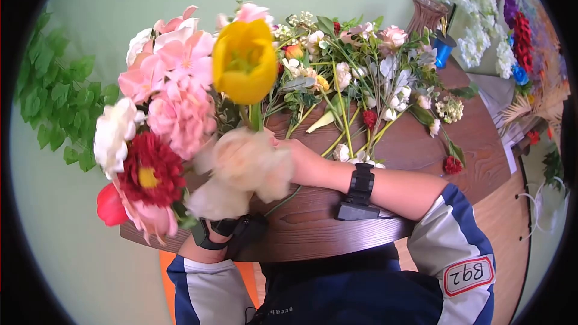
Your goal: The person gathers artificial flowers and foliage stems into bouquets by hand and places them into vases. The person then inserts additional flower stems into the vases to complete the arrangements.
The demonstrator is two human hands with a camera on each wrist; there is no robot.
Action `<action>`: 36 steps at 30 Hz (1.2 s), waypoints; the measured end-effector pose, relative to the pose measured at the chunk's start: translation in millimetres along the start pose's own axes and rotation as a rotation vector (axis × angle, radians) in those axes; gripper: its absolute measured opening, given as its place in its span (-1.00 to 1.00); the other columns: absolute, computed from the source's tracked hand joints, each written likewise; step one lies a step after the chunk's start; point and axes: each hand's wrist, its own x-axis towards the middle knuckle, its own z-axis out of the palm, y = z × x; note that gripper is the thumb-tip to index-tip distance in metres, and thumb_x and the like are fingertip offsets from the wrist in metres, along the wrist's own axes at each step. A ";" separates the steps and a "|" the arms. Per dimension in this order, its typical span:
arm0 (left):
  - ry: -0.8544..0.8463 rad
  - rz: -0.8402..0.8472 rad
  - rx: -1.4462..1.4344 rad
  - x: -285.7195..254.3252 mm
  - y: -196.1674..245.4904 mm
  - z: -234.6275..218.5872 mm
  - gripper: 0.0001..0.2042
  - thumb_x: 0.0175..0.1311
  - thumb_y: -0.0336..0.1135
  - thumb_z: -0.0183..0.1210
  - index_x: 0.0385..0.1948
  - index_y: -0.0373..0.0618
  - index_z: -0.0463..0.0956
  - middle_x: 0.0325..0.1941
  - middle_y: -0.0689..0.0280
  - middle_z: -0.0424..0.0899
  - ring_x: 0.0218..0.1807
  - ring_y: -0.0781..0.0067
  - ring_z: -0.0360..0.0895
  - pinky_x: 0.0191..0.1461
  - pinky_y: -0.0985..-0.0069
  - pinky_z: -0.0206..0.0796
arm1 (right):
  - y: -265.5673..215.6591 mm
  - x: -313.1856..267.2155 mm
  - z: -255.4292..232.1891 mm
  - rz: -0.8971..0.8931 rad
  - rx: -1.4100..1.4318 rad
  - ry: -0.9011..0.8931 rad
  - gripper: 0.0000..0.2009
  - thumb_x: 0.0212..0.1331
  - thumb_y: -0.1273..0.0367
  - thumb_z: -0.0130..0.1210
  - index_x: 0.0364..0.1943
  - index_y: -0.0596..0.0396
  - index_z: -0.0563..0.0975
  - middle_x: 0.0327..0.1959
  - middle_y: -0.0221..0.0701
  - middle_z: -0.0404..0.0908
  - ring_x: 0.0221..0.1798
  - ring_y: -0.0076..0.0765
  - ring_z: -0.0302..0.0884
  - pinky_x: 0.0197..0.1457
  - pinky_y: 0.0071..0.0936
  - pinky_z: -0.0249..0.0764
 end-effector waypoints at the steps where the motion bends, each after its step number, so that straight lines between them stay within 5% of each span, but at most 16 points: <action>1: 0.110 0.011 -0.146 3.3 18.0 13.0 -0.88 0.26 -0.45 0.00 -0.21 -0.21 0.39 -0.33 0.35 0.50 -0.27 0.63 0.43 -0.14 0.67 0.27 | -5.3 -0.1 -2.1 0.024 0.005 -0.016 -0.30 -0.24 0.46 0.30 0.11 0.29 0.25 -0.08 0.00 0.48 0.01 0.08 0.42 0.05 -0.27 0.37; 3: 0.221 0.024 -0.291 9.7 42.5 23.1 -0.88 0.28 -0.41 -0.02 -0.22 -0.21 0.41 -0.34 0.35 0.50 -0.28 0.63 0.43 -0.16 0.69 0.26 | -9.1 -0.5 -3.6 0.045 0.010 -0.033 -0.26 -0.24 0.45 0.31 0.14 0.29 0.22 -0.08 0.00 0.47 0.02 0.08 0.41 0.10 -0.27 0.34; 5: 0.257 -0.510 -0.154 11.5 45.7 16.9 -0.85 0.29 -0.37 -0.04 -0.23 -0.22 0.42 -0.36 0.35 0.51 -0.31 0.61 0.44 -0.19 0.69 0.25 | -10.4 -2.2 -3.4 -0.151 -0.253 0.070 -0.22 -0.27 0.43 0.34 0.15 0.32 0.20 -0.15 0.00 0.47 0.00 0.07 0.40 0.17 -0.27 0.26; 6: 0.258 -0.510 -0.154 11.1 35.2 14.4 -0.85 0.29 -0.37 -0.04 -0.23 -0.22 0.42 -0.36 0.35 0.51 -0.31 0.61 0.44 -0.19 0.69 0.25 | -8.1 -1.5 -3.1 -0.152 -0.253 0.069 -0.22 -0.27 0.43 0.34 0.15 0.32 0.20 -0.15 0.00 0.47 0.00 0.07 0.40 0.17 -0.27 0.26; 8: 0.212 0.046 -0.175 10.3 4.7 12.9 -0.86 0.29 -0.37 -0.03 -0.26 -0.22 0.41 -0.38 0.34 0.52 -0.35 0.59 0.45 -0.21 0.66 0.27 | -3.9 0.9 -3.1 -0.217 -0.315 0.064 -0.20 -0.28 0.38 0.34 0.15 0.33 0.20 -0.25 -0.08 0.48 -0.05 0.03 0.40 0.15 -0.25 0.25; 15: 0.162 0.189 0.344 7.8 -25.3 3.4 -0.81 0.24 -0.29 0.02 -0.31 -0.24 0.39 -0.42 0.30 0.50 -0.36 0.54 0.46 -0.23 0.61 0.32 | -13.5 -2.4 -8.6 0.008 -0.332 -0.114 -0.46 -0.20 0.28 0.30 -0.03 0.09 0.41 -0.07 -0.20 0.48 0.05 -0.05 0.35 0.07 -0.22 0.27; 17: 0.105 0.186 0.375 6.5 -42.9 3.7 -0.82 0.23 -0.28 0.02 -0.32 -0.23 0.39 -0.43 0.32 0.50 -0.37 0.56 0.45 -0.24 0.61 0.31 | -8.9 -3.6 -5.5 -0.157 -0.393 0.017 -0.38 -0.19 0.23 0.30 -0.04 0.35 0.37 -0.32 -0.17 0.50 -0.19 -0.05 0.44 -0.05 -0.28 0.28; 20: 0.090 -0.026 -0.274 3.1 -43.5 5.6 -0.80 0.22 -0.27 0.05 -0.28 -0.21 0.41 -0.43 0.34 0.50 -0.38 0.57 0.44 -0.26 0.63 0.31 | -2.6 -3.2 -4.7 -0.125 -0.377 -0.029 -0.46 -0.17 0.21 0.30 -0.11 0.28 0.43 -0.37 -0.17 0.50 -0.23 -0.06 0.44 -0.04 -0.26 0.27; 22: 0.272 0.742 1.187 2.3 -22.6 0.4 -0.78 0.21 -0.27 0.08 -0.21 -0.21 0.42 -0.32 0.33 0.54 -0.34 0.56 0.45 -0.27 0.62 0.31 | 4.0 -3.3 -1.9 -0.097 -0.254 -0.015 -0.51 -0.16 0.24 0.29 -0.13 0.23 0.45 -0.35 -0.18 0.52 -0.21 -0.09 0.46 -0.04 -0.28 0.29; 23: -0.007 0.137 0.666 1.0 -113.2 -1.3 -0.74 0.20 -0.30 0.11 -0.13 -0.22 0.42 -0.18 0.30 0.55 -0.25 0.49 0.47 -0.19 0.56 0.35 | 5.5 -3.2 -0.8 -0.070 -0.132 0.000 -0.56 -0.14 0.27 0.29 -0.16 0.19 0.47 -0.33 -0.18 0.54 -0.18 -0.11 0.48 -0.03 -0.30 0.31; 24: -0.007 0.137 0.667 3.7 -89.8 1.6 -0.74 0.20 -0.30 0.11 -0.13 -0.22 0.42 -0.18 0.30 0.55 -0.25 0.49 0.47 -0.19 0.56 0.35 | -0.1 -2.8 -1.6 -0.070 -0.131 0.001 -0.56 -0.14 0.27 0.29 -0.16 0.19 0.47 -0.33 -0.18 0.54 -0.18 -0.11 0.48 -0.03 -0.30 0.31; 26: 0.309 0.895 1.241 12.3 -18.9 10.9 -0.72 0.19 -0.34 0.11 -0.09 -0.22 0.41 -0.14 0.29 0.54 -0.17 0.44 0.49 -0.09 0.49 0.37 | -16.4 -2.1 -3.4 -0.086 0.236 0.107 -0.60 -0.11 0.37 0.28 -0.12 0.12 0.47 -0.24 -0.18 0.57 -0.11 -0.16 0.52 -0.01 -0.34 0.36; 27: 0.250 0.597 0.695 7.9 -48.5 9.9 -0.62 0.03 -0.22 0.19 -0.07 -0.02 0.41 -0.18 0.28 0.49 -0.17 0.26 0.50 -0.07 0.30 0.36 | -16.5 -1.2 -1.0 -0.131 0.187 0.127 -0.62 -0.10 0.47 0.24 -0.10 0.14 0.45 -0.16 -0.21 0.57 -0.08 -0.21 0.53 -0.03 -0.39 0.40; 30: 0.347 0.513 0.707 4.9 -23.7 14.1 -0.68 0.00 -0.30 0.22 -0.17 -0.08 0.44 -0.19 0.28 0.52 -0.20 0.29 0.52 -0.14 0.35 0.39 | -10.6 -2.0 0.9 -0.144 0.217 0.149 -0.61 -0.08 0.47 0.23 -0.08 0.14 0.45 -0.19 -0.19 0.57 -0.10 -0.21 0.55 -0.06 -0.40 0.41; 31: 0.251 0.302 0.044 7.6 -5.7 15.7 -0.65 -0.04 -0.40 0.26 -0.16 -0.15 0.43 -0.17 0.26 0.53 -0.19 0.35 0.53 -0.17 0.42 0.39 | -6.8 -1.1 3.8 -0.136 0.276 0.164 -0.66 0.00 0.47 0.19 -0.08 0.14 0.45 -0.23 -0.24 0.58 -0.14 -0.36 0.54 -0.10 -0.46 0.41; 36: 0.055 0.171 -0.237 11.3 27.2 15.0 -0.55 0.06 -0.24 0.25 -0.07 -0.35 0.39 -0.06 0.05 0.51 -0.05 0.29 0.49 0.01 0.40 0.37 | -24.6 -4.1 -5.1 0.013 0.403 0.084 -0.75 0.13 0.43 0.11 -0.10 0.15 0.46 -0.32 -0.45 0.58 -0.25 -0.68 0.41 -0.17 -0.59 0.40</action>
